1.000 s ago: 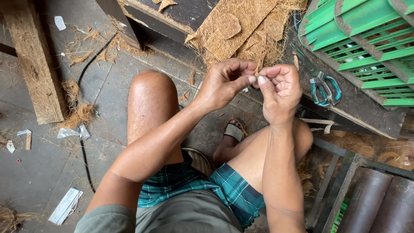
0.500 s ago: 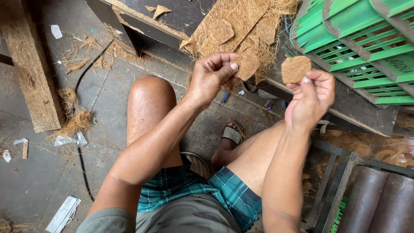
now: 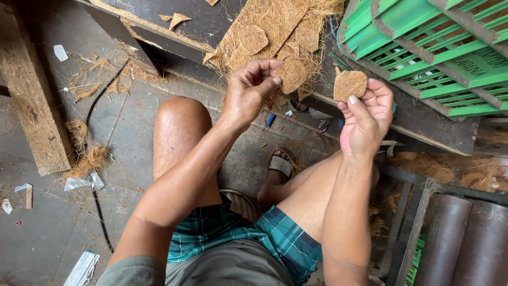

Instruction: Trimming the edges of small, pre-cut fibrous shapes using scissors to refine their shape.

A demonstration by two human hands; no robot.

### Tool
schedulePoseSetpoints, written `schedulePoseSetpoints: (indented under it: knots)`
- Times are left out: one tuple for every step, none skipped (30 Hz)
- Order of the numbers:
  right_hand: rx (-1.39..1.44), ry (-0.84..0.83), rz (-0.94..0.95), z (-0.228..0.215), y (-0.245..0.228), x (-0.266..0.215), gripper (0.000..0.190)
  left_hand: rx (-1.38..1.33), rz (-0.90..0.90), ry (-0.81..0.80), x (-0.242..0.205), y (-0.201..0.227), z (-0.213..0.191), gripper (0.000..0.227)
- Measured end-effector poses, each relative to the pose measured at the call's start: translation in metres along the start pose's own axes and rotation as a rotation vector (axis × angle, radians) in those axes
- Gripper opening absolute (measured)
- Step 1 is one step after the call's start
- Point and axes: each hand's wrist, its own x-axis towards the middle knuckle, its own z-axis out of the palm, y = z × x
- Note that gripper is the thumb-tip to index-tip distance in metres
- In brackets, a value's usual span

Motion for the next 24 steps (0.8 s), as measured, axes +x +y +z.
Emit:
schedulePoseSetpoints:
  knots:
    - [0.002,0.002,-0.002,-0.005,0.004,0.0,0.035,0.001,0.001,-0.003,0.0,0.003,0.003,0.026]
    - [0.009,0.015,0.029,-0.01,0.007,0.001,0.028,0.009,0.024,-0.013,-0.001,0.007,0.006,0.025]
    - [0.018,0.03,0.061,-0.016,0.01,0.002,0.021,0.017,0.047,-0.024,-0.001,0.011,0.009,0.025]
    - [0.021,0.032,0.058,-0.015,0.009,0.001,0.021,0.02,0.048,-0.028,-0.001,0.014,0.011,0.025]
    - [0.032,0.03,0.078,-0.016,0.007,0.0,0.02,0.067,0.078,-0.039,-0.001,0.017,0.014,0.03]
    - [0.043,0.028,0.097,-0.017,0.006,0.0,0.019,0.114,0.107,-0.049,0.0,0.02,0.017,0.034]
    - [0.043,0.035,0.093,-0.017,0.0,-0.002,0.019,0.112,0.106,-0.058,0.004,0.019,0.017,0.034]
    - [0.063,-0.025,0.103,-0.017,-0.006,-0.005,0.015,0.143,0.139,-0.103,0.009,0.017,0.018,0.031]
    - [0.084,-0.087,0.117,-0.016,-0.011,-0.008,0.013,0.174,0.171,-0.147,0.012,0.016,0.017,0.029]
    - [0.085,-0.08,0.114,-0.019,-0.012,-0.009,0.013,0.174,0.17,-0.155,0.014,0.017,0.02,0.029]
    - [0.089,-0.082,0.111,-0.021,-0.012,-0.01,0.014,0.301,0.149,-0.114,0.018,0.019,0.022,0.028]
    - [0.092,-0.083,0.108,-0.022,-0.013,-0.01,0.015,0.427,0.128,-0.072,0.021,0.022,0.023,0.027]
    - [0.093,-0.075,0.104,-0.024,-0.013,-0.011,0.015,0.427,0.127,-0.081,0.026,0.019,0.023,0.027]
    - [0.094,-0.081,0.097,-0.026,-0.013,-0.011,0.016,0.58,0.243,-0.056,0.031,0.016,0.024,0.026]
    - [0.097,-0.088,0.088,-0.028,-0.014,-0.011,0.016,0.732,0.364,-0.031,0.036,0.014,0.024,0.026]
    - [0.098,-0.081,0.082,-0.031,-0.015,-0.012,0.016,0.73,0.366,-0.04,0.041,0.009,0.025,0.026]
    - [0.074,-0.075,0.074,-0.033,-0.016,-0.013,0.018,0.909,0.432,0.009,0.046,0.005,0.025,0.02]
    - [0.05,-0.069,0.066,-0.036,-0.016,-0.013,0.021,1.088,0.498,0.06,0.051,0.001,0.026,0.017]
    - [0.049,-0.057,0.063,-0.038,-0.019,-0.014,0.021,1.083,0.499,0.047,0.053,-0.004,0.024,0.017]
    - [0.052,-0.053,0.058,-0.04,-0.021,-0.016,0.02,1.149,0.527,0.072,0.056,-0.009,0.022,0.017]
    - [0.056,-0.044,0.052,-0.043,-0.024,-0.018,0.018,1.212,0.557,0.093,0.058,-0.015,0.021,0.019]
    - [0.056,-0.028,0.046,-0.048,-0.024,-0.021,0.018,1.207,0.56,0.076,0.055,-0.016,0.018,0.019]
    - [0.047,-0.015,0.033,-0.055,-0.027,-0.023,0.019,1.261,0.559,0.081,0.055,-0.018,0.017,0.027]
    - [0.039,-0.001,0.019,-0.062,-0.029,-0.026,0.02,1.315,0.559,0.087,0.056,-0.021,0.017,0.04]
